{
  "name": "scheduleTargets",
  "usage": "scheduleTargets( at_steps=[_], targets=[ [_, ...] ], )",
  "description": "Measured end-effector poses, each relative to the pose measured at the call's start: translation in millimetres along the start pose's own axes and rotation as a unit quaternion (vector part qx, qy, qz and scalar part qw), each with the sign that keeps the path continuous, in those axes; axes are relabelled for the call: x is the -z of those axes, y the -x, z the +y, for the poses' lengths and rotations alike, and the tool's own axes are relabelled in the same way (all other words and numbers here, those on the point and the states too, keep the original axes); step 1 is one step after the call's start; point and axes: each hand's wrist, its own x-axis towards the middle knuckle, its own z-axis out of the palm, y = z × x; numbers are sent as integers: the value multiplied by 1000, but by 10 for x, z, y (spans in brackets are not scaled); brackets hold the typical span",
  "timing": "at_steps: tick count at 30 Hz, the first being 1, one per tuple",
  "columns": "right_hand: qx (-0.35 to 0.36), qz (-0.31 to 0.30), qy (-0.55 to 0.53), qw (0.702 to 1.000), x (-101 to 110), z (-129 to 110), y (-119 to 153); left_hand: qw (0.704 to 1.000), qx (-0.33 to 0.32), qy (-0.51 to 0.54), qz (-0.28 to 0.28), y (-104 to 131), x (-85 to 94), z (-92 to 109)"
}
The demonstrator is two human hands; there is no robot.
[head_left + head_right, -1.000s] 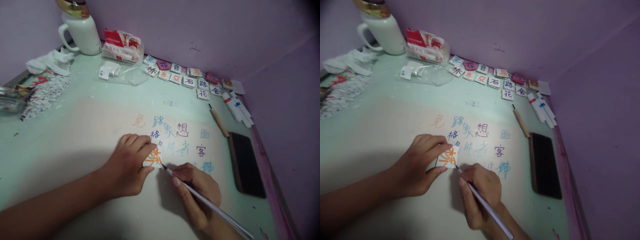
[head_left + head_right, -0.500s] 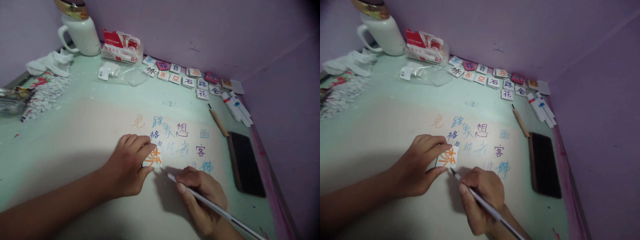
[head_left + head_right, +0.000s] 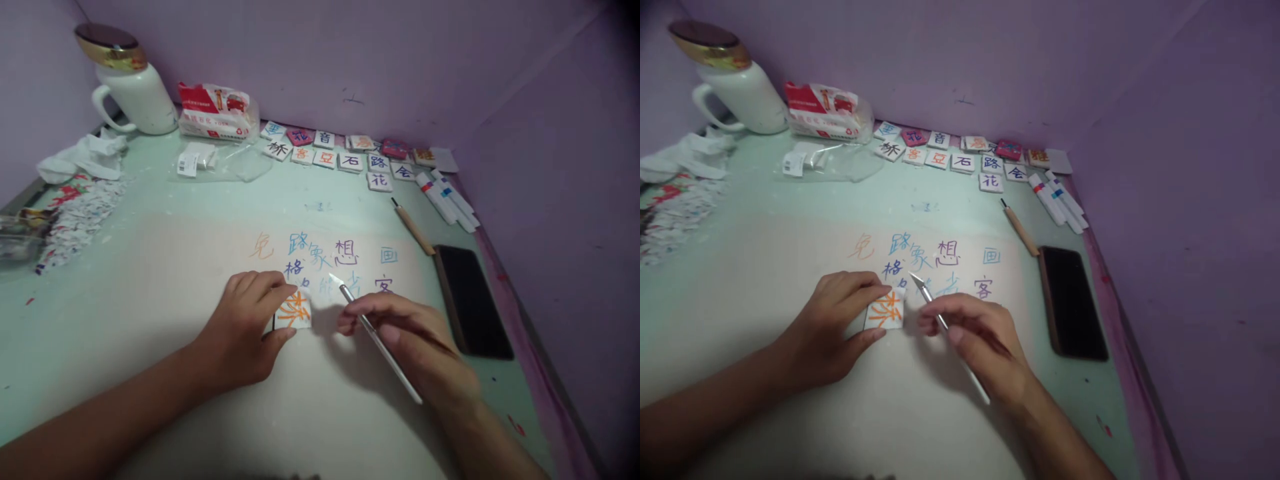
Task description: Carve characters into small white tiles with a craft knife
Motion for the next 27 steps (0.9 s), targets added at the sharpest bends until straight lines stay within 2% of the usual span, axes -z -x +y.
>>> scheduleTargets(
  at_steps=[2, 4, 7, 9, 14, 20, 27],
  targets=[
    [-37, 19, 50, 998, -31, -17, 23, 1000, -7, -9, 10, 9, -5, -2],
    [-56, 28, 165, 984, -81, -30, 57, 1000, -7, -19, 18, 17, -8, 1],
    [-42, 10, 311, 950, -170, -33, 113, 999, 2, -30, 11, 24, -4, 14],
    [-35, 1, 354, 935, -226, -14, 152, 999, 8, -32, 3, 23, 3, 29],
    [-7, 38, 368, 929, -306, 127, 260, 999, 16, -40, -12, 10, 17, 57],
    [63, 99, 428, 896, -368, 218, 302, 998, 23, -53, -25, 3, 11, 51],
    [62, 113, 441, 888, -427, 233, 294, 998, 22, -62, -19, 0, 0, 51]
  ],
)
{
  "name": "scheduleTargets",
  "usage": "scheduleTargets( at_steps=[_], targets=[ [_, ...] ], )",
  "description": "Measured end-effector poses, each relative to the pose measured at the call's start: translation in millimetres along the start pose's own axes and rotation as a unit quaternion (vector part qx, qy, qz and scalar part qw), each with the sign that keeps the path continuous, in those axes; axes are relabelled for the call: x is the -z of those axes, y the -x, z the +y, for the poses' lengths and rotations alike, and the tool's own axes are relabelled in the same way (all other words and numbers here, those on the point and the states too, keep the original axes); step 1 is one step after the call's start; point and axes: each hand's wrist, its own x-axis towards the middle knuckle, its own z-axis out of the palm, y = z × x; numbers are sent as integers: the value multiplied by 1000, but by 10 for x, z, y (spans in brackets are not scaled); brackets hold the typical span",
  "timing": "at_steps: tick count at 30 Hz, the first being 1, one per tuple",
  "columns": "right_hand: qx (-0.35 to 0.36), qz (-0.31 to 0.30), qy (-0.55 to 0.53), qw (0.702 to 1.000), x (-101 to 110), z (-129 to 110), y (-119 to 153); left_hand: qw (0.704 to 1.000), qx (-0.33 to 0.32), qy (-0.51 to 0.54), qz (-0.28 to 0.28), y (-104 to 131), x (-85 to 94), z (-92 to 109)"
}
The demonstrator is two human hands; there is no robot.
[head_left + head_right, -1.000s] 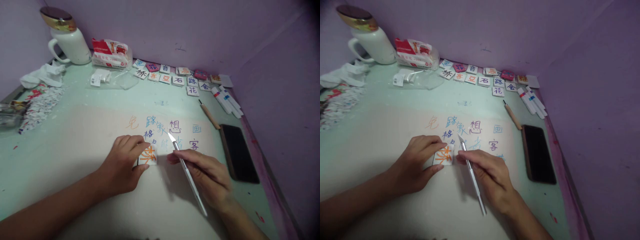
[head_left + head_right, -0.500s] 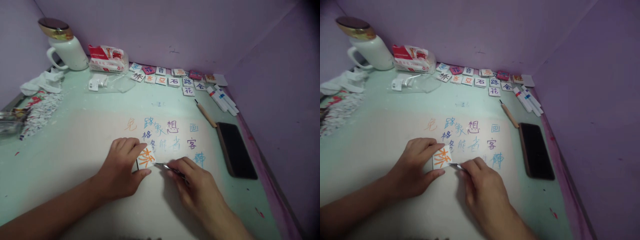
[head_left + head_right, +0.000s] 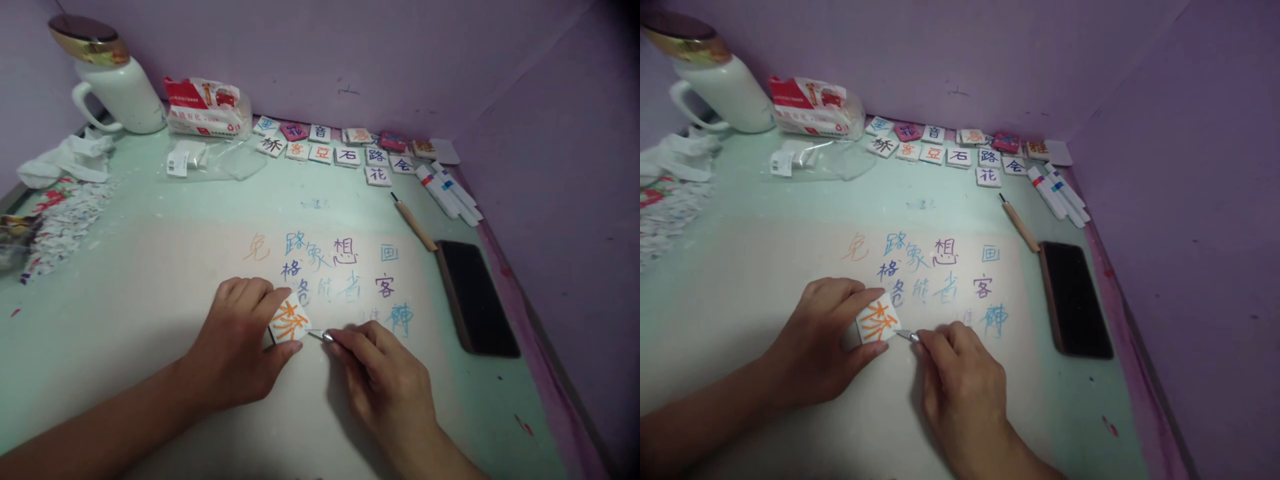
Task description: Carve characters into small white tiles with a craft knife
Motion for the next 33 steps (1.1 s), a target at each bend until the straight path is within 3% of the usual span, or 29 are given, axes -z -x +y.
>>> scheduleTargets(
  at_steps=[10, 21, 33],
  targets=[
    [13, 18, 61, 998, -15, -32, -17, 1000, -15, -11, -4, 0, 9, 21],
    [22, 50, 94, 994, -83, -43, -3, 998, -49, 13, 39, -1, -33, 15],
    [16, 30, 41, 999, -40, -34, -31, 997, -49, 33, 54, 16, -46, 9]
  ],
)
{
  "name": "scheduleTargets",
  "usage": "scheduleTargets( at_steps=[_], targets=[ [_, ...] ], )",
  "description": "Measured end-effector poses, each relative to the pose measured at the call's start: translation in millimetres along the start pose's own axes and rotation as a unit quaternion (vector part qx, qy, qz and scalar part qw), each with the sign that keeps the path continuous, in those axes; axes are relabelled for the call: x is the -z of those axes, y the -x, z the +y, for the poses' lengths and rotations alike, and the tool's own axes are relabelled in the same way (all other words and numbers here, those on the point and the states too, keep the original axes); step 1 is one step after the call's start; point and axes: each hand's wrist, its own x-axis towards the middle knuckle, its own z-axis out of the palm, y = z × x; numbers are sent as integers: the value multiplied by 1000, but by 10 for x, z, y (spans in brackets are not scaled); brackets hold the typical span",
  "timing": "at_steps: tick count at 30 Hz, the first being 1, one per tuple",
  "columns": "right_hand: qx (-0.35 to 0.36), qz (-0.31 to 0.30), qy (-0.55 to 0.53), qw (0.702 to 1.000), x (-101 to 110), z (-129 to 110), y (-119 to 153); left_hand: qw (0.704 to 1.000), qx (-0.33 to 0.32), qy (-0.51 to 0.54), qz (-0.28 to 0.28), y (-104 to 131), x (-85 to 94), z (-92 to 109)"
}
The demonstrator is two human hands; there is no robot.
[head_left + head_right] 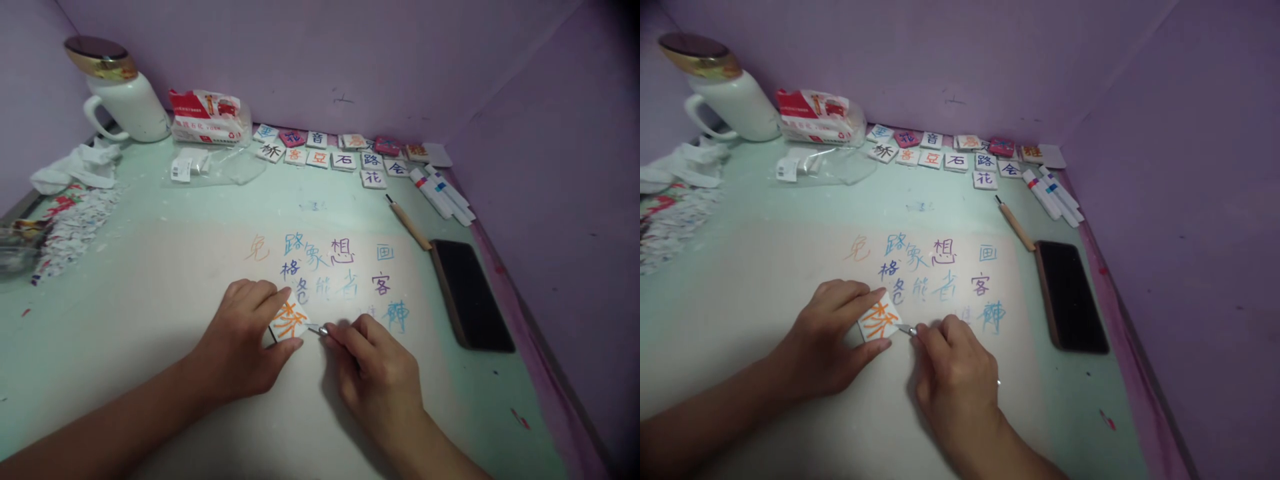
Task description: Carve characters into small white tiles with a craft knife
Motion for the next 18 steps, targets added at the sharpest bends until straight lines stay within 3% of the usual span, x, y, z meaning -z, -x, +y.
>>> scheduleTargets(
  at_steps=[10, 18],
  targets=[
    [-7, 16, 43, 999, -42, -14, 14, 1000, -16, 8, 18, -15, 5, -9],
    [-3, -2, -13, 1000, -6, 40, 7, 1000, -5, 6, 13, 8, -10, -12]
  ],
)
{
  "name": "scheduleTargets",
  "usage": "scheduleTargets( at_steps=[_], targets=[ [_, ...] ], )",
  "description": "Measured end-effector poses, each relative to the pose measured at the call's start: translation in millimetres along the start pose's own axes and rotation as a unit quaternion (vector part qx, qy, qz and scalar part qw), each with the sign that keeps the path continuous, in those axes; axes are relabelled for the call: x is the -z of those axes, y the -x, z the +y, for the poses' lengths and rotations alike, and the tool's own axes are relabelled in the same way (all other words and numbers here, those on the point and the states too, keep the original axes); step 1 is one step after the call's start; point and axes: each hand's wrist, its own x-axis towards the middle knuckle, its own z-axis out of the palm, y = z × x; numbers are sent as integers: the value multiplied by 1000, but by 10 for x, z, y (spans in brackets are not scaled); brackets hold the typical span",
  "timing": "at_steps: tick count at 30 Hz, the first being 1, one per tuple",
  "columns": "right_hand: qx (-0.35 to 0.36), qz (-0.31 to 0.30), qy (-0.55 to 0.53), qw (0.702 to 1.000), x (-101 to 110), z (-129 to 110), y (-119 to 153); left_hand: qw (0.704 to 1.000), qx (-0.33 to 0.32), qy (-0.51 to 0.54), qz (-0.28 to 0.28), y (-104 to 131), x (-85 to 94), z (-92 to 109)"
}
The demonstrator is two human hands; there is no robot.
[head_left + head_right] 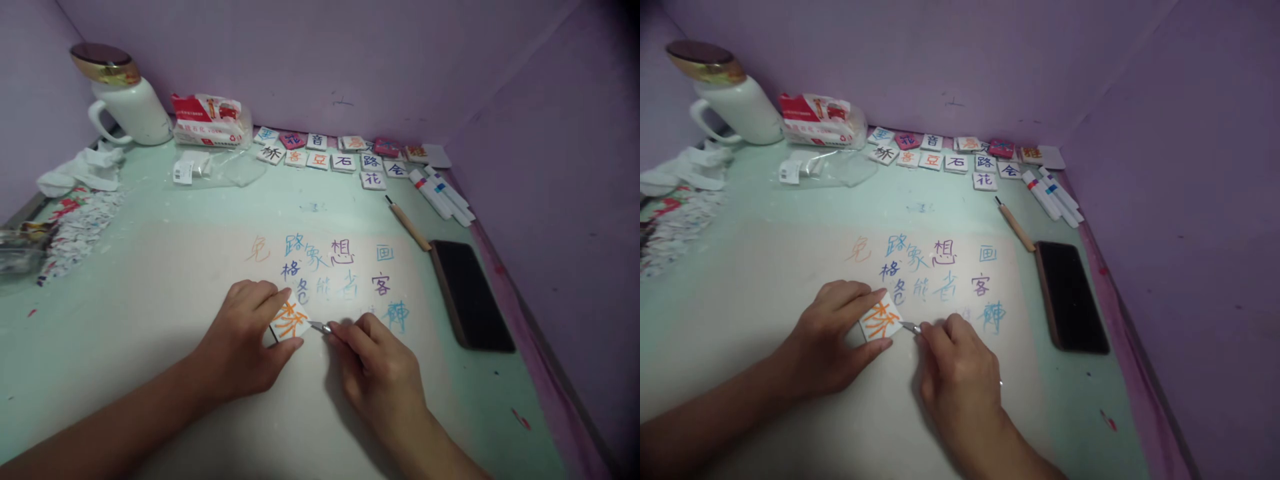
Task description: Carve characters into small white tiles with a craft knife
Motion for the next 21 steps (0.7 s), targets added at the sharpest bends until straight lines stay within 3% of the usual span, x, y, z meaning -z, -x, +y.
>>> scheduleTargets(
  at_steps=[15, 21],
  targets=[
    [-4, -8, 0, 1000, 4, -15, -3, 1000, 10, -3, -13, -14, -6, 0],
    [-51, -32, -113, 992, 25, 4, -40, 1000, 7, -7, -14, 1, 3, 1]
  ],
)
